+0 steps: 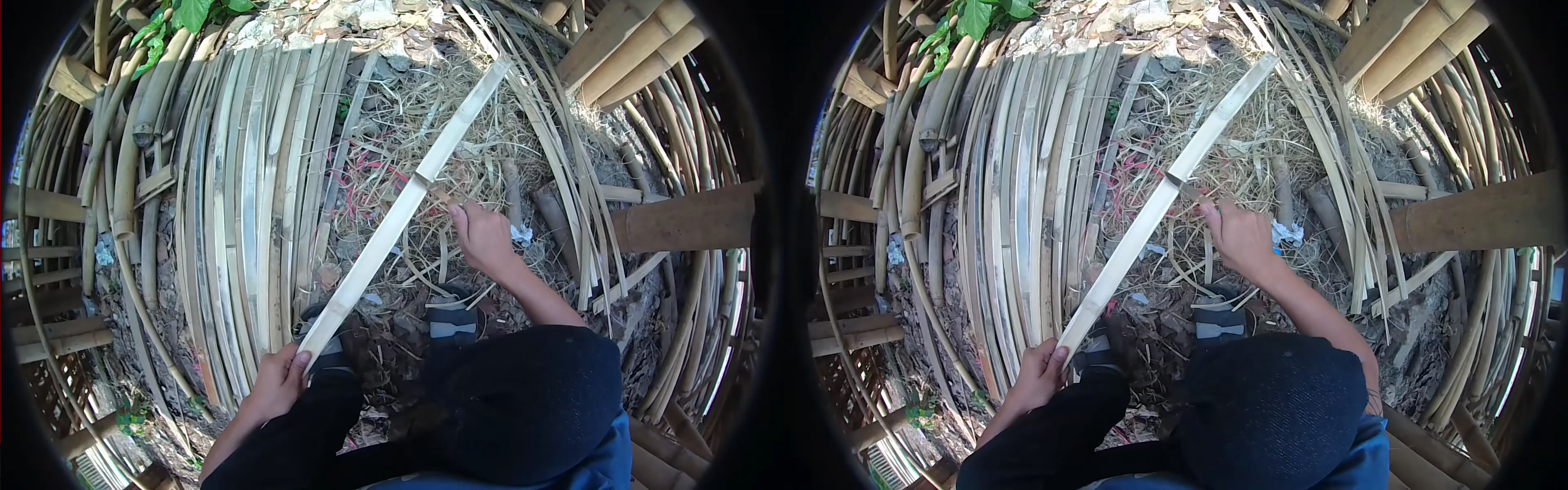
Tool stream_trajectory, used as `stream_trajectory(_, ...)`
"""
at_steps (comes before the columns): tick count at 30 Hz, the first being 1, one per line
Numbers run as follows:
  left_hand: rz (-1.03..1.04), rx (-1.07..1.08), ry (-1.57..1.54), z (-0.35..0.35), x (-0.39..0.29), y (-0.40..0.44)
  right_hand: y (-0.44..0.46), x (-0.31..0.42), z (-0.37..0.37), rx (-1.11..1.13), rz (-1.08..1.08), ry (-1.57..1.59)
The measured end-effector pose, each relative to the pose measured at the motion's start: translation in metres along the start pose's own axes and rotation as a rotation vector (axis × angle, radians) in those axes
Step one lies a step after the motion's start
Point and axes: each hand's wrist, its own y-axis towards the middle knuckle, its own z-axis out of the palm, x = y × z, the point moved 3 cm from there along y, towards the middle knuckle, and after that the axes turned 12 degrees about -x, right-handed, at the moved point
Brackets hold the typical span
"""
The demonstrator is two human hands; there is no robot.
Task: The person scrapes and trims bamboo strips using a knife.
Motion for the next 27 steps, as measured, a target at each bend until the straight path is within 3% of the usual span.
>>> stream_trajectory(8, 0.04, -0.044, -0.066, 0.009, -0.02, 0.011, -0.052, 0.109, 0.013, 0.064, -0.371, 0.296)
stream_trajectory(12, 0.058, -0.048, -0.035, 0.008, -0.019, 0.007, -0.039, 0.084, 0.022, -0.029, -0.354, 0.16)
stream_trajectory(19, 0.13, -0.049, 0.067, 0.003, -0.022, 0.002, -0.022, 0.048, 0.013, 0.012, -0.445, 0.04)
stream_trajectory(20, 0.146, -0.061, 0.072, 0.002, -0.022, 0.002, -0.02, 0.042, 0.015, -0.002, -0.408, 0.027)
stream_trajectory(22, 0.116, -0.054, 0.09, -0.002, -0.016, -0.003, -0.005, 0.017, 0.017, 0.069, -0.031, -0.063)
stream_trajectory(25, 0.089, -0.033, 0.085, -0.003, 0.002, -0.012, 0.029, -0.034, -0.005, -0.079, -0.162, -0.205)
stream_trajectory(27, 0.076, -0.008, 0.071, -0.004, 0.007, -0.014, 0.03, -0.041, -0.014, -0.006, 0.056, -0.211)
